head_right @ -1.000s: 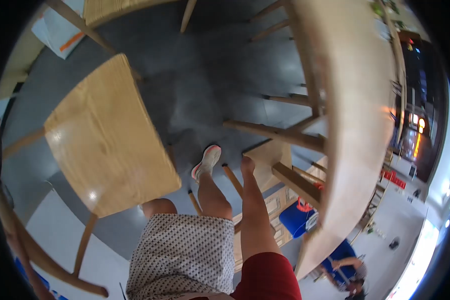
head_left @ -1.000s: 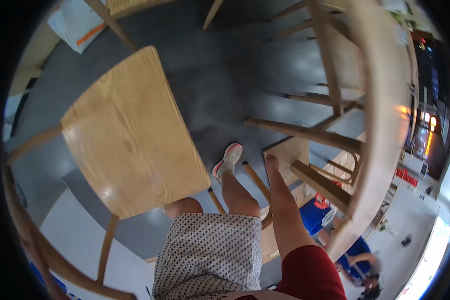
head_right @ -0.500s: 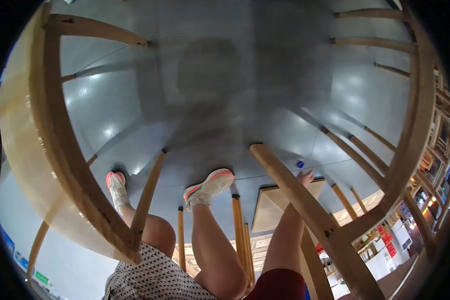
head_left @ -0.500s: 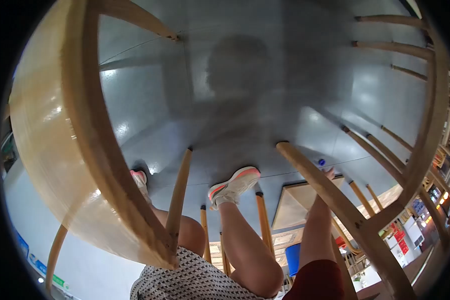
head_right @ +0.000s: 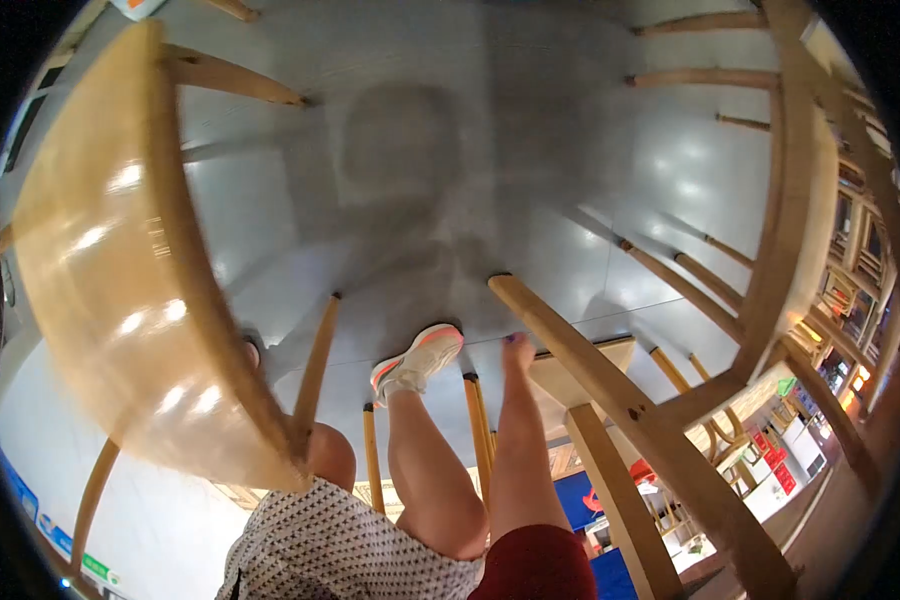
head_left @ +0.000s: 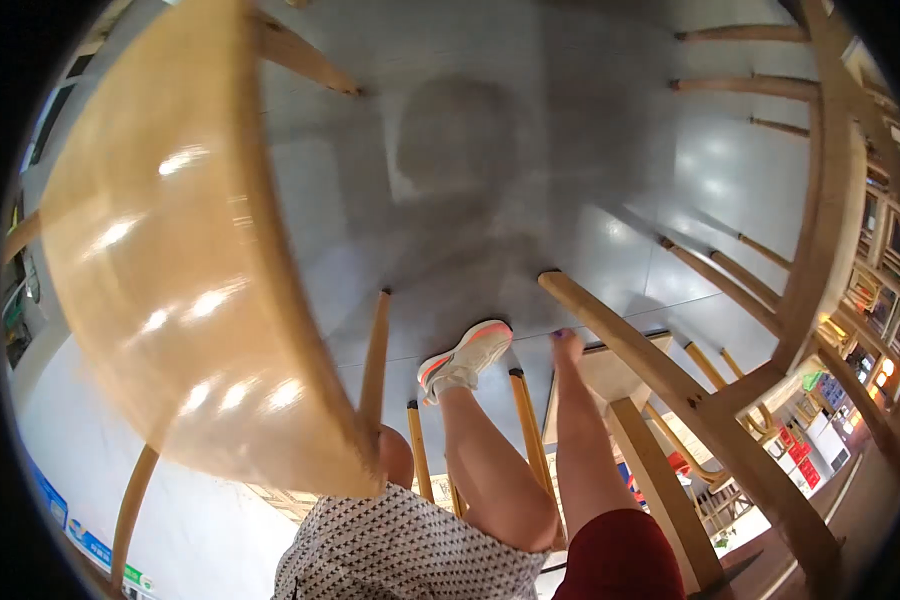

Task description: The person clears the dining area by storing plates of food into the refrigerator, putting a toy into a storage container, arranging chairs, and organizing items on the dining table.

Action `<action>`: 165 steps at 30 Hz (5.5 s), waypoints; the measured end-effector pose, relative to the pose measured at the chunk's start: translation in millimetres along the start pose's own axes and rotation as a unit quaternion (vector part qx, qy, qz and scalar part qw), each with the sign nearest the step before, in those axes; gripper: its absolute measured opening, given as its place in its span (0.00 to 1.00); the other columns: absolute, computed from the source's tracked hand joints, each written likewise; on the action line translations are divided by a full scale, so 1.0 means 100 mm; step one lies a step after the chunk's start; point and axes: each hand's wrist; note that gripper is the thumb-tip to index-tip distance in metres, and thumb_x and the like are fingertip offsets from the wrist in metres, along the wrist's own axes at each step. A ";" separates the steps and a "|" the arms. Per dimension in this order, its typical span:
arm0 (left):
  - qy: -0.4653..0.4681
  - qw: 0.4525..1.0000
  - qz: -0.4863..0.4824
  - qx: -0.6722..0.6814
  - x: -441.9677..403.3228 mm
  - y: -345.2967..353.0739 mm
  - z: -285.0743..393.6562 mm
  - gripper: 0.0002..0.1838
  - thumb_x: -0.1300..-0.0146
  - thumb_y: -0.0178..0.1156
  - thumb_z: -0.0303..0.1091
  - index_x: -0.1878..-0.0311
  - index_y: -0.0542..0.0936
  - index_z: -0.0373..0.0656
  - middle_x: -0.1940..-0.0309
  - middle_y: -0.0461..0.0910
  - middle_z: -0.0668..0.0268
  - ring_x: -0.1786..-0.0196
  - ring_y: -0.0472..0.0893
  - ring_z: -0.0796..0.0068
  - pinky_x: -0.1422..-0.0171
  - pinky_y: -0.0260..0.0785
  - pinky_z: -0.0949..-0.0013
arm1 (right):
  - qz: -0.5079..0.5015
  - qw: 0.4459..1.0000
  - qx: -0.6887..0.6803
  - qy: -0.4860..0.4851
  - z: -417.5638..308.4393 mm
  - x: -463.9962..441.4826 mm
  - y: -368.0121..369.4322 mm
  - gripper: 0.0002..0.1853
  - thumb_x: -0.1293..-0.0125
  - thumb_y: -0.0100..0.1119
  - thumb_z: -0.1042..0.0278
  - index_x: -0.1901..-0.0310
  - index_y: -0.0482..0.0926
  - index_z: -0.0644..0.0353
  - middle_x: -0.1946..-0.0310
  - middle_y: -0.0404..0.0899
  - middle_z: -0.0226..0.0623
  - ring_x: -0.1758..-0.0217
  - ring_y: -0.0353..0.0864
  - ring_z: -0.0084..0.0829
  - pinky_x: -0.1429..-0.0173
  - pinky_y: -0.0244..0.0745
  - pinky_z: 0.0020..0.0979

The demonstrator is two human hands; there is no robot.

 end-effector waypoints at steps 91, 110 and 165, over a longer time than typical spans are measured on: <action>0.756 0.440 -0.082 0.477 0.74 -4.35 5.23 0.10 0.57 0.55 0.26 0.67 0.72 0.43 0.71 0.75 0.60 0.60 0.73 0.56 0.55 0.60 0.57 | 0.459 0.673 -0.385 -0.433 -4.51 4.19 -9.73 0.17 0.51 0.59 0.75 0.56 0.74 0.59 0.58 0.73 0.43 0.58 0.75 0.42 0.55 0.71 0.32; 0.744 0.404 -0.207 0.491 0.95 -4.07 5.26 0.20 0.56 0.57 0.21 0.56 0.67 0.39 0.59 0.72 0.56 0.55 0.73 0.55 0.51 0.67 0.64 | 0.482 0.657 -0.434 -0.383 -4.38 4.07 -9.55 0.17 0.50 0.57 0.75 0.55 0.73 0.59 0.57 0.73 0.41 0.57 0.74 0.41 0.55 0.71 0.31; 0.451 0.522 -0.186 0.700 0.29 -3.22 5.90 0.36 0.59 0.69 0.36 0.48 0.62 0.36 0.59 0.69 0.58 0.57 0.71 0.67 0.50 0.64 0.65 | 0.390 0.859 -0.209 -0.260 -3.89 3.75 -9.68 0.23 0.44 0.52 0.48 0.53 0.70 0.57 0.71 0.76 0.45 0.67 0.76 0.42 0.63 0.71 0.38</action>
Point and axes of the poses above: each hand's wrist, its own x-axis away from the middle knuckle, its own y-axis out of the palm, z = x × y
